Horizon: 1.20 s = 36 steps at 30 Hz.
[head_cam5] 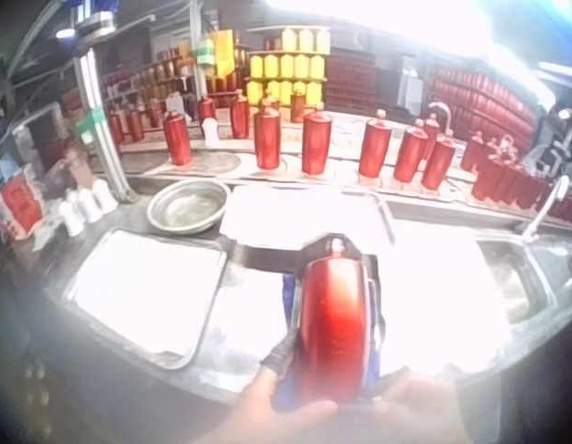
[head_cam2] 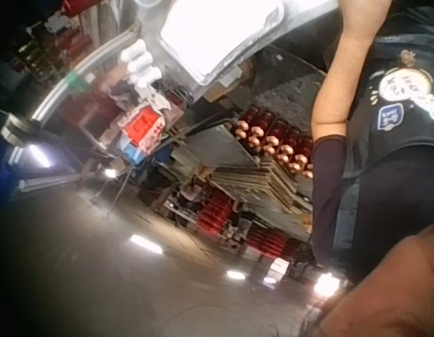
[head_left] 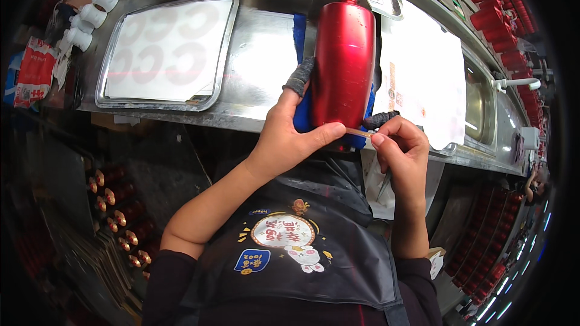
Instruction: The person applies gold circular labels to the necks of red bottles, then wipes the bottle bodies with a blue cloth. The person handles each bottle one at a time, places the finished bottles on the floor, and repeats the process.
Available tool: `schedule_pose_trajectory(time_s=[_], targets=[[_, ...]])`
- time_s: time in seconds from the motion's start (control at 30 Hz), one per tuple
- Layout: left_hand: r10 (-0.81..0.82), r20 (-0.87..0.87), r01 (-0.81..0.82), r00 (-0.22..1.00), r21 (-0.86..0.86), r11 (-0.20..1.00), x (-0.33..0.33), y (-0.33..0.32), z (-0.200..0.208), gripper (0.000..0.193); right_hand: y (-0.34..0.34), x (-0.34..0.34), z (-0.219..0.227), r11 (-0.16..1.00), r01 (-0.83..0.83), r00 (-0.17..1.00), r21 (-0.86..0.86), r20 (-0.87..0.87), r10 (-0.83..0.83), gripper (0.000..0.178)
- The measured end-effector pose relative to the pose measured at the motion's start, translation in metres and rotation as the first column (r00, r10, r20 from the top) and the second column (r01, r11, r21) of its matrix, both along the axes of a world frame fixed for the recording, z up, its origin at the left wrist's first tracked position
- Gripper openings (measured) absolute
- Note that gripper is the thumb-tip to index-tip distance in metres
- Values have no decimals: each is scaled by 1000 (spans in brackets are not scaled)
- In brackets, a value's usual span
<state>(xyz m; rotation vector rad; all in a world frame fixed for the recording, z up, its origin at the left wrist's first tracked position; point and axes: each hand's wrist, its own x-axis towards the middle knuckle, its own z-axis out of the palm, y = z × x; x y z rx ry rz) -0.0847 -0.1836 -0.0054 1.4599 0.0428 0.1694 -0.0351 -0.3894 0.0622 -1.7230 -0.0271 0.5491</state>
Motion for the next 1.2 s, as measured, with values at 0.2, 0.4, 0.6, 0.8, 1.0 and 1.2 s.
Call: schedule_pose_trajectory(time_s=[0.2,0.4,0.6,0.8,1.0,1.2], targets=[[-16,-41,13,999,-71,997,-4,6,-3,92,2,-2,0,1000,-30,999,3,22,30,12],[-108,-38,97,993,-221,970,-4,12,-5,85,3,-2,2,999,-37,999,-10,39,38,12],[-125,-30,109,992,-311,944,-5,20,-10,78,7,-5,4,1000,-15,999,-13,37,15,11],[-13,-114,-31,993,-374,927,-6,38,-6,74,7,-6,6,998,-49,994,-47,98,53,11],[-12,-36,5,999,-188,982,-4,10,-3,88,6,-6,7,998,-29,997,-48,72,32,11],[8,-4,-8,1000,-46,999,0,4,-2,93,6,-6,4,998,-20,994,-58,107,27,11]])
